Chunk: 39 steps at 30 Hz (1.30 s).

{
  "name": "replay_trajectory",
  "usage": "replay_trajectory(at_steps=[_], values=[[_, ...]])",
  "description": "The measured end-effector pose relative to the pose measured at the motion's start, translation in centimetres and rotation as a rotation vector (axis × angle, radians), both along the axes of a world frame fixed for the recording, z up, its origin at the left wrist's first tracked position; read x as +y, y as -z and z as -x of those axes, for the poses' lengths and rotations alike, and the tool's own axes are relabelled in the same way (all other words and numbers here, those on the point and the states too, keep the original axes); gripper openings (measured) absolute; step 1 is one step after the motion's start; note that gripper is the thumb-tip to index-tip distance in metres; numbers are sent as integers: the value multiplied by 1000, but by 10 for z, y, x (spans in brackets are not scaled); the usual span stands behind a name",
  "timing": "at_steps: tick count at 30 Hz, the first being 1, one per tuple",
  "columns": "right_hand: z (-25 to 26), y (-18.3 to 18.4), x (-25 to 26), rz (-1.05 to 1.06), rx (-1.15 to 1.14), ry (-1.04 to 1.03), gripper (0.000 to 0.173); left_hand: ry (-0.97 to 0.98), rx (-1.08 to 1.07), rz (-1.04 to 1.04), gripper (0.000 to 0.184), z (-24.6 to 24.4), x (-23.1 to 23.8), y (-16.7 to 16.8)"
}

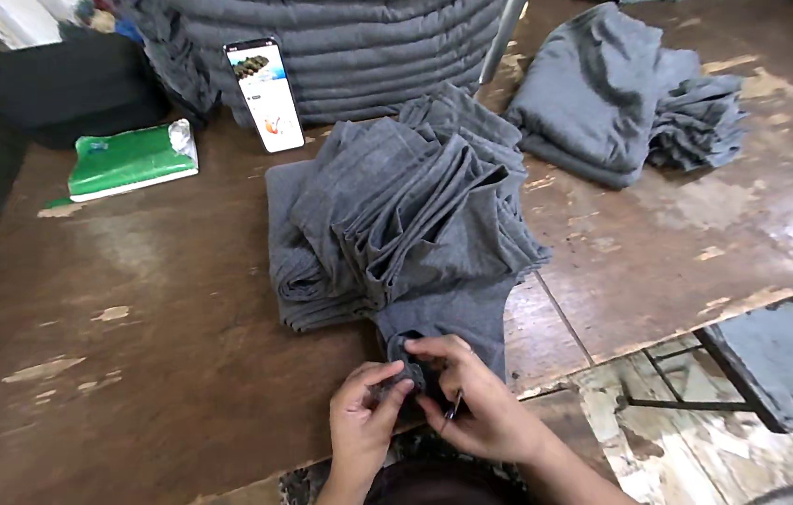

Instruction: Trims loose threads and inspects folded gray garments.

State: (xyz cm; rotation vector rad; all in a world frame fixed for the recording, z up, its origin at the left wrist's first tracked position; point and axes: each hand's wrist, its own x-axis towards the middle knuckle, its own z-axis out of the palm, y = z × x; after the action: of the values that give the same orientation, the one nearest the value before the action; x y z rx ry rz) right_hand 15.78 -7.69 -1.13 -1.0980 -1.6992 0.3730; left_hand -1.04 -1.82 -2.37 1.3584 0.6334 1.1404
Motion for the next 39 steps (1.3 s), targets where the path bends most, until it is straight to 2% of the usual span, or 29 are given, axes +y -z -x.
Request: replay_trajectory(at_steps=[4,13,14,17,19,25,30,33,35,37,39], values=[[13,-1,6,-74,26,-31,17,1,-43,-77,11,-2,2,2],[4,-11,6,-119,-62,30,13,125,-44,-217,14,3,-4,9],[4,-11,6,-127,-74,56,12,124,-34,-238,18,3,-4,10],[8,-9,6,-157,-58,111,10,141,-26,-251,46,2,-5,11],[10,-10,5,-145,-41,111,11,106,20,-257,51,0,-6,11],[21,-17,-5,-148,-27,16,13,-151,13,-295,21,-12,-11,14],[22,-22,-15,-143,14,-90,14,-116,16,-292,14,-10,-10,12],[14,-31,-26,-68,180,-265,15,-74,4,-186,13,-6,-7,6],[7,-33,-28,-18,276,-348,21,-60,-43,-110,12,-4,-4,4],[-3,-25,-26,56,214,-224,30,-50,-83,-44,12,-2,-2,3],[-13,-10,-18,142,51,-50,39,-45,-121,6,12,-1,-2,3]])
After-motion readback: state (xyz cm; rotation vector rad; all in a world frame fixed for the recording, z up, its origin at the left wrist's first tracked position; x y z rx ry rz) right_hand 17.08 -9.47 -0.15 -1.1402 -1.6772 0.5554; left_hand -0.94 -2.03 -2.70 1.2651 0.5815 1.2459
